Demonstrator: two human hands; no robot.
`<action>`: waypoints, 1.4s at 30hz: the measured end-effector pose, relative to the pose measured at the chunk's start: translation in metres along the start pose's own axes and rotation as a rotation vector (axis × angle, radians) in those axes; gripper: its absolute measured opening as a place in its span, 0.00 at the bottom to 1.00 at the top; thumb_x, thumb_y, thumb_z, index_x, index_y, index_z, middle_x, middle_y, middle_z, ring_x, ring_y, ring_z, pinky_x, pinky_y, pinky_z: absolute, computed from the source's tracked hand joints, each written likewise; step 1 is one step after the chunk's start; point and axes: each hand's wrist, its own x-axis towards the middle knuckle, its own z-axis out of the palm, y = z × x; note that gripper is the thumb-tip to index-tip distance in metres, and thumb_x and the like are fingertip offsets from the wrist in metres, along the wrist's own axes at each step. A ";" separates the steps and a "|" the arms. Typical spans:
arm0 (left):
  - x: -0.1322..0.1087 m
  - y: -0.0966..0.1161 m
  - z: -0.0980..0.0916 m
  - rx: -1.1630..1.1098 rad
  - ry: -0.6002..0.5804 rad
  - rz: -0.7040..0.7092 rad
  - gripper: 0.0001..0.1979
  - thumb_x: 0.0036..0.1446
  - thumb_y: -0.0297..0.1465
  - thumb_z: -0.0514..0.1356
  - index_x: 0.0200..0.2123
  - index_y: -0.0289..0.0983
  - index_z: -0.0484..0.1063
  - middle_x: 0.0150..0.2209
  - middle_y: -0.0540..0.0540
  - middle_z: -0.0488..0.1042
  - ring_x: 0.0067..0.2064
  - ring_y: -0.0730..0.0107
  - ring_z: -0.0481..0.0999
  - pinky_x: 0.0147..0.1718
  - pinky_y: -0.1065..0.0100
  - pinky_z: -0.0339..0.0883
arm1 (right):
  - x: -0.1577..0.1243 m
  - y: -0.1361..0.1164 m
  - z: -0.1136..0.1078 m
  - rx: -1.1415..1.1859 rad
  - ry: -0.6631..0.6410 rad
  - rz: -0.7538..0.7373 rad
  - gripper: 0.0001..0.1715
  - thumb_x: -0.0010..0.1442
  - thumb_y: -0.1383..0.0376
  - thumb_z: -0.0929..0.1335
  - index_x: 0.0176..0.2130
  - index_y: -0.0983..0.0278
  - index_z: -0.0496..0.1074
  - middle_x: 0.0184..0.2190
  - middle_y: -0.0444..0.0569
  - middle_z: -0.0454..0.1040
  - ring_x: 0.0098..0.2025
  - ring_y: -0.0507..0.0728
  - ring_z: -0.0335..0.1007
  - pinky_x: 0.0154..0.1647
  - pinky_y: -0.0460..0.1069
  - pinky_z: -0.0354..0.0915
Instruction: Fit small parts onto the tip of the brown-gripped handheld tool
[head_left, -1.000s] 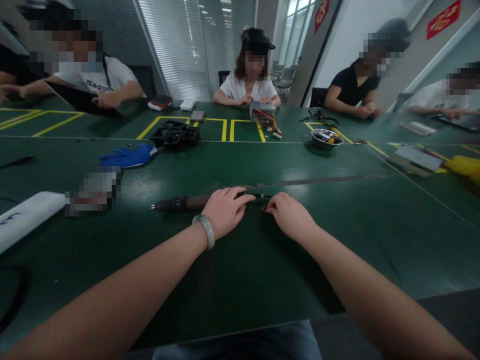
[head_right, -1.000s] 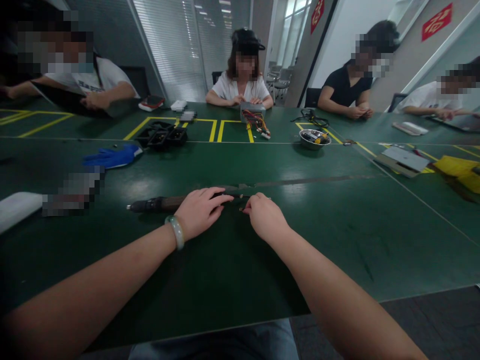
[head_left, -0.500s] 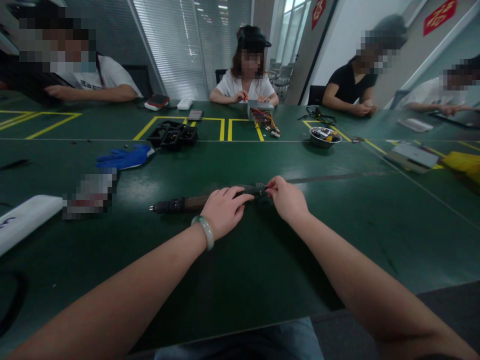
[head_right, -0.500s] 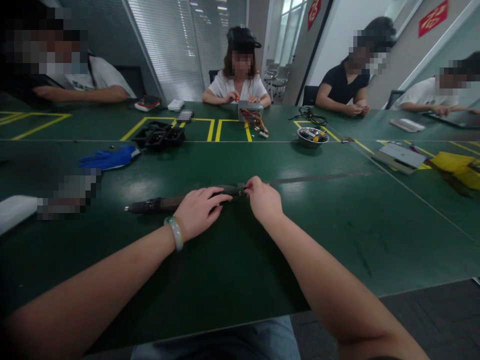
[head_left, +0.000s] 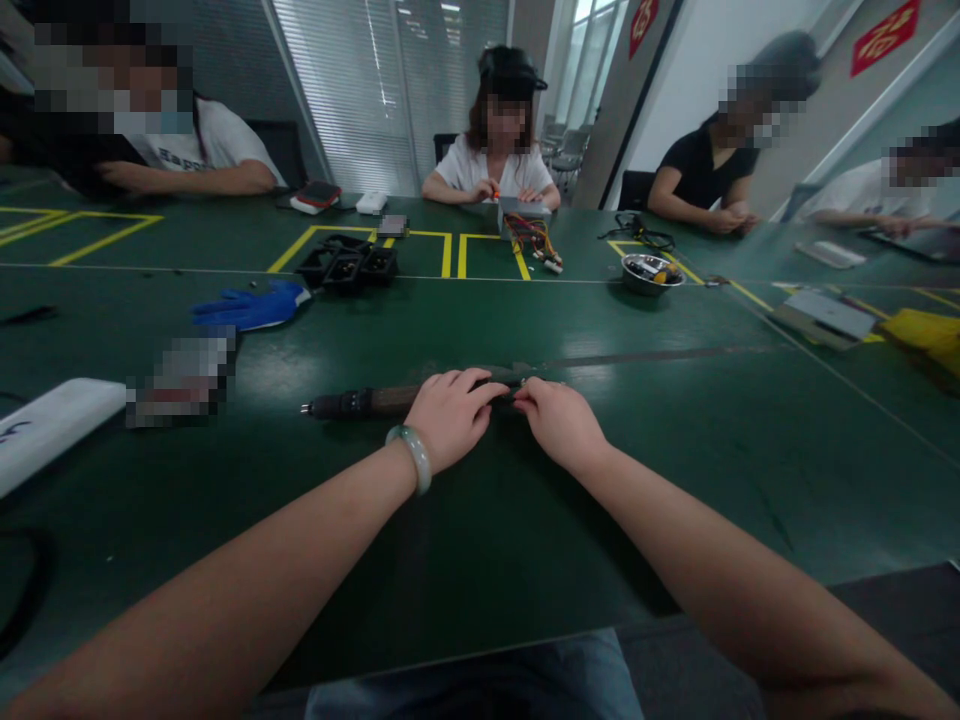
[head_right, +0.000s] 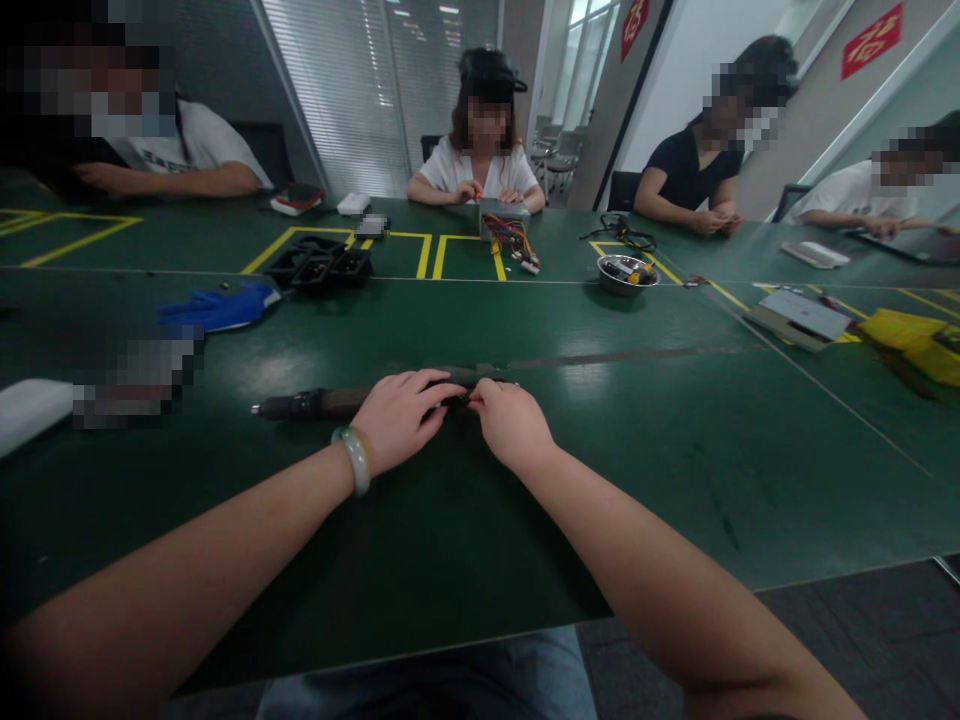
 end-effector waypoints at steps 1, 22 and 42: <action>0.000 0.000 0.000 0.001 -0.001 0.000 0.17 0.61 0.32 0.53 0.53 0.47 0.69 0.55 0.47 0.67 0.53 0.58 0.68 0.52 0.53 0.61 | 0.000 -0.002 0.001 -0.006 0.000 -0.007 0.06 0.65 0.65 0.64 0.39 0.62 0.71 0.38 0.47 0.76 0.40 0.55 0.70 0.42 0.49 0.60; 0.000 0.001 -0.002 -0.007 -0.009 0.003 0.17 0.62 0.31 0.52 0.53 0.47 0.68 0.55 0.47 0.67 0.53 0.58 0.68 0.51 0.54 0.62 | -0.003 -0.003 0.001 0.006 0.000 0.033 0.05 0.65 0.67 0.63 0.40 0.64 0.68 0.37 0.48 0.74 0.38 0.55 0.69 0.39 0.48 0.59; -0.004 0.002 0.001 0.032 0.000 0.006 0.17 0.63 0.31 0.52 0.55 0.46 0.67 0.57 0.45 0.66 0.56 0.56 0.66 0.54 0.49 0.60 | -0.003 0.010 -0.004 -0.009 0.065 0.052 0.06 0.60 0.61 0.69 0.36 0.58 0.77 0.36 0.43 0.77 0.39 0.56 0.69 0.43 0.51 0.62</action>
